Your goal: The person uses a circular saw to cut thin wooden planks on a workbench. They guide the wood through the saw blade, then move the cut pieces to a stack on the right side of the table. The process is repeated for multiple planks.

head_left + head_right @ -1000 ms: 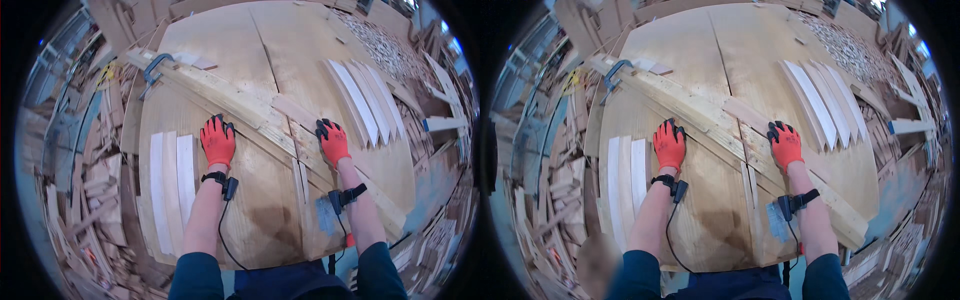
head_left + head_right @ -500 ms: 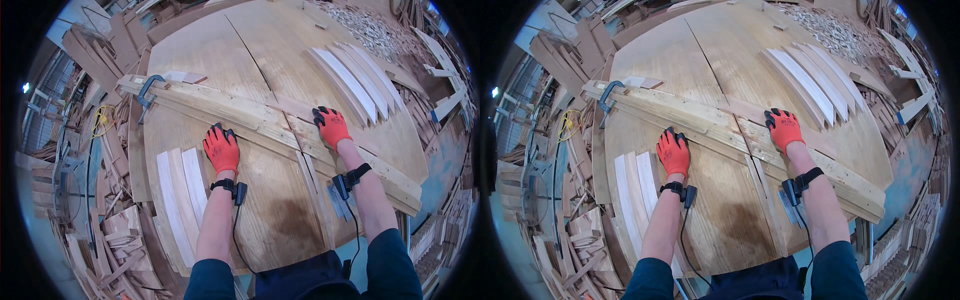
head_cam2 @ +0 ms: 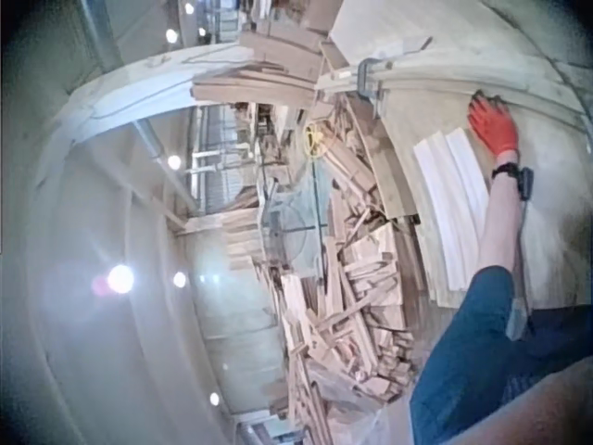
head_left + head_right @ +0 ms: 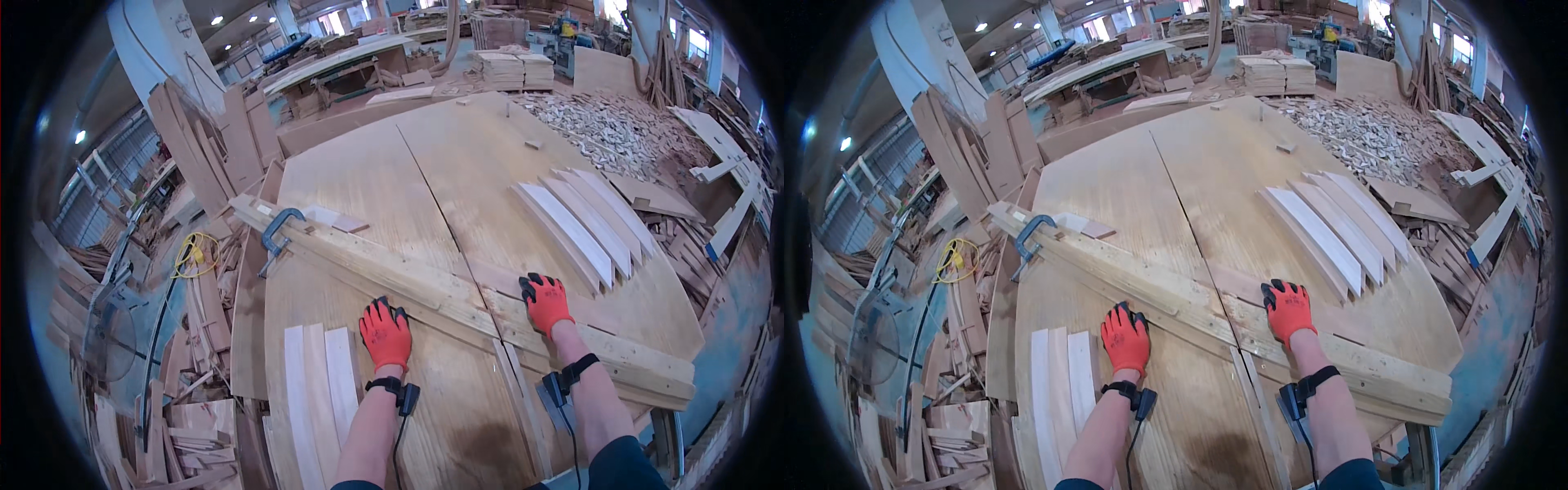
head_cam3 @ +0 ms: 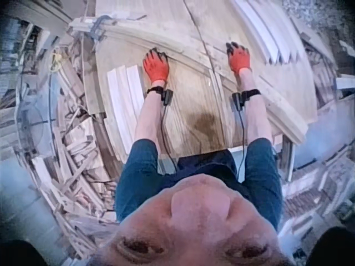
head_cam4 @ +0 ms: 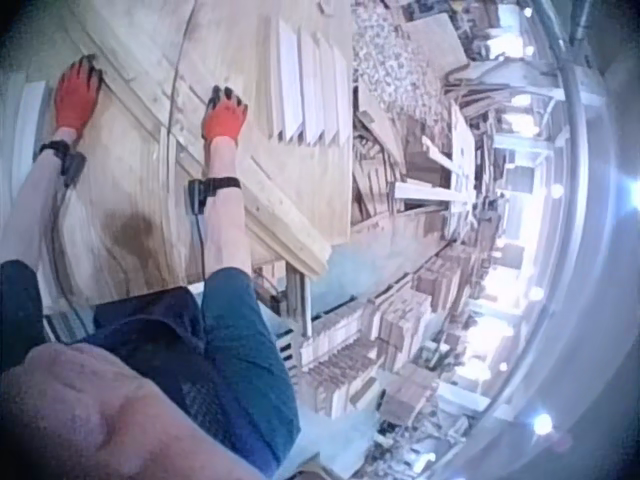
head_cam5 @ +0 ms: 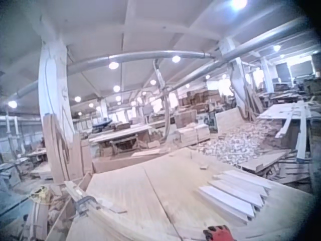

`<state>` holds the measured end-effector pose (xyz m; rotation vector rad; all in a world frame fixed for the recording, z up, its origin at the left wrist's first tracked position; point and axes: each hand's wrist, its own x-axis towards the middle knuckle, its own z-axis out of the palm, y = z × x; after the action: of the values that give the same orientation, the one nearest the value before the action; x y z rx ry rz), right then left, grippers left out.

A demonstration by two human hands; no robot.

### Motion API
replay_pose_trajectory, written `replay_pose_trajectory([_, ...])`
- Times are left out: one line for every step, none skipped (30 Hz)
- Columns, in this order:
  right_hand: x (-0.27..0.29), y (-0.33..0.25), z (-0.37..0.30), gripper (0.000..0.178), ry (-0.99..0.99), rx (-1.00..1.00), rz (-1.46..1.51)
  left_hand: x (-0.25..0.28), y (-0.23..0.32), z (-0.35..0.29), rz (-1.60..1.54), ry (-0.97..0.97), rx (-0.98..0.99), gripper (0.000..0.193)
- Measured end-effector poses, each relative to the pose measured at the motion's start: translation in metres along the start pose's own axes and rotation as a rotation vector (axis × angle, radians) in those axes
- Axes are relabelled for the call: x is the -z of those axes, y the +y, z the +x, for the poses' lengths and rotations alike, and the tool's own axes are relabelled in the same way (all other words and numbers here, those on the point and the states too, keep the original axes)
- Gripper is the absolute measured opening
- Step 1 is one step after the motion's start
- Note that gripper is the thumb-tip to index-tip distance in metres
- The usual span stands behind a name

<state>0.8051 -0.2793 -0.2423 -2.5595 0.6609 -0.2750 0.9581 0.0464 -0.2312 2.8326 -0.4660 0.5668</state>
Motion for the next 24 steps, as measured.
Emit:
replay_pose_trajectory([0.002,0.002,-0.006,0.038,-0.002,-0.002,0.012,0.001,0.002,-0.005,-0.012,-0.009,-0.003,0.054])
replay_pose_trajectory([0.005,0.001,-0.009,0.038,0.008,0.003,0.026,0.005,0.005,-0.004,-0.024,-0.005,-0.007,0.054])
replay_pose_trajectory([0.002,0.006,-0.012,0.037,0.043,-0.016,-0.016,0.010,0.010,-0.008,-0.042,0.005,-0.007,0.054])
replay_pose_trajectory([0.002,0.013,-0.017,0.037,0.049,-0.008,-0.002,0.013,0.015,-0.010,-0.061,-0.003,-0.011,0.054])
replay_pose_trajectory([0.001,0.009,-0.025,0.037,0.035,0.013,0.026,0.019,0.010,-0.019,-0.058,-0.015,0.000,0.054])
replay_pose_trajectory([0.003,0.008,-0.033,0.036,0.027,0.027,0.048,0.023,0.009,-0.028,-0.064,-0.028,0.004,0.054])
replay_pose_trajectory([0.004,0.007,-0.041,0.036,0.018,0.012,0.030,0.022,0.005,-0.038,-0.037,0.006,-0.006,0.053])
replay_pose_trajectory([0.004,0.010,-0.051,0.036,0.022,0.008,0.016,0.026,0.006,-0.047,-0.038,0.002,-0.006,0.054])
replay_pose_trajectory([0.005,0.012,-0.061,0.036,0.024,0.004,0.004,0.031,0.007,-0.056,-0.036,-0.002,-0.005,0.054])
replay_pose_trajectory([0.006,0.014,-0.068,0.036,0.027,0.001,-0.004,0.038,0.009,-0.062,-0.031,-0.004,-0.004,0.054])
replay_pose_trajectory([0.018,0.012,-0.083,0.038,-0.001,0.022,0.026,0.048,0.011,-0.073,-0.038,-0.032,0.003,0.059])
replay_pose_trajectory([0.018,0.013,-0.084,0.039,0.035,0.063,0.016,0.052,0.008,-0.077,0.003,0.019,-0.007,0.059])
replay_pose_trajectory([0.017,0.020,-0.090,0.041,0.064,0.087,-0.003,0.051,0.007,-0.081,0.034,0.053,-0.024,0.059])
replay_pose_trajectory([0.017,0.024,-0.121,0.042,0.026,0.083,-0.028,0.050,0.004,-0.111,0.075,0.017,-0.029,0.059])
replay_pose_trajectory([0.016,0.022,-0.124,0.044,-0.042,0.022,-0.071,0.048,-0.004,-0.117,0.065,0.007,-0.016,0.059])
replay_pose_trajectory([0.008,0.033,-0.133,0.044,0.008,0.077,-0.136,0.038,-0.009,-0.131,0.102,0.046,-0.051,0.058])
replay_pose_trajectory([0.021,0.036,-0.147,0.040,-0.048,0.053,-0.093,0.036,-0.002,-0.145,0.064,0.004,-0.036,0.057])
replay_pose_trajectory([0.034,0.039,-0.161,0.038,-0.020,0.084,-0.040,0.047,0.007,-0.152,0.008,-0.059,-0.039,0.057])
replay_pose_trajectory([0.040,0.042,-0.167,0.038,0.026,0.093,-0.021,0.058,0.013,-0.156,0.014,-0.041,-0.030,0.057])
replay_pose_trajectory([0.040,0.047,-0.189,0.037,0.060,0.092,0.003,0.069,0.013,-0.175,0.027,-0.038,-0.023,0.057])
replay_pose_trajectory([0.045,0.042,-0.196,0.038,0.031,0.094,0.012,0.079,0.011,-0.181,0.028,-0.032,-0.017,0.057])
replay_pose_trajectory([0.050,0.039,-0.205,0.039,0.002,0.095,0.017,0.088,0.008,-0.190,0.028,-0.027,-0.010,0.057])
replay_pose_trajectory([0.054,0.042,-0.219,0.040,-0.025,0.093,0.022,0.096,0.008,-0.204,0.026,-0.022,-0.007,0.057])
replay_pose_trajectory([0.054,0.048,-0.233,0.041,-0.035,0.088,0.002,0.102,0.009,-0.219,0.019,-0.027,-0.009,0.057])
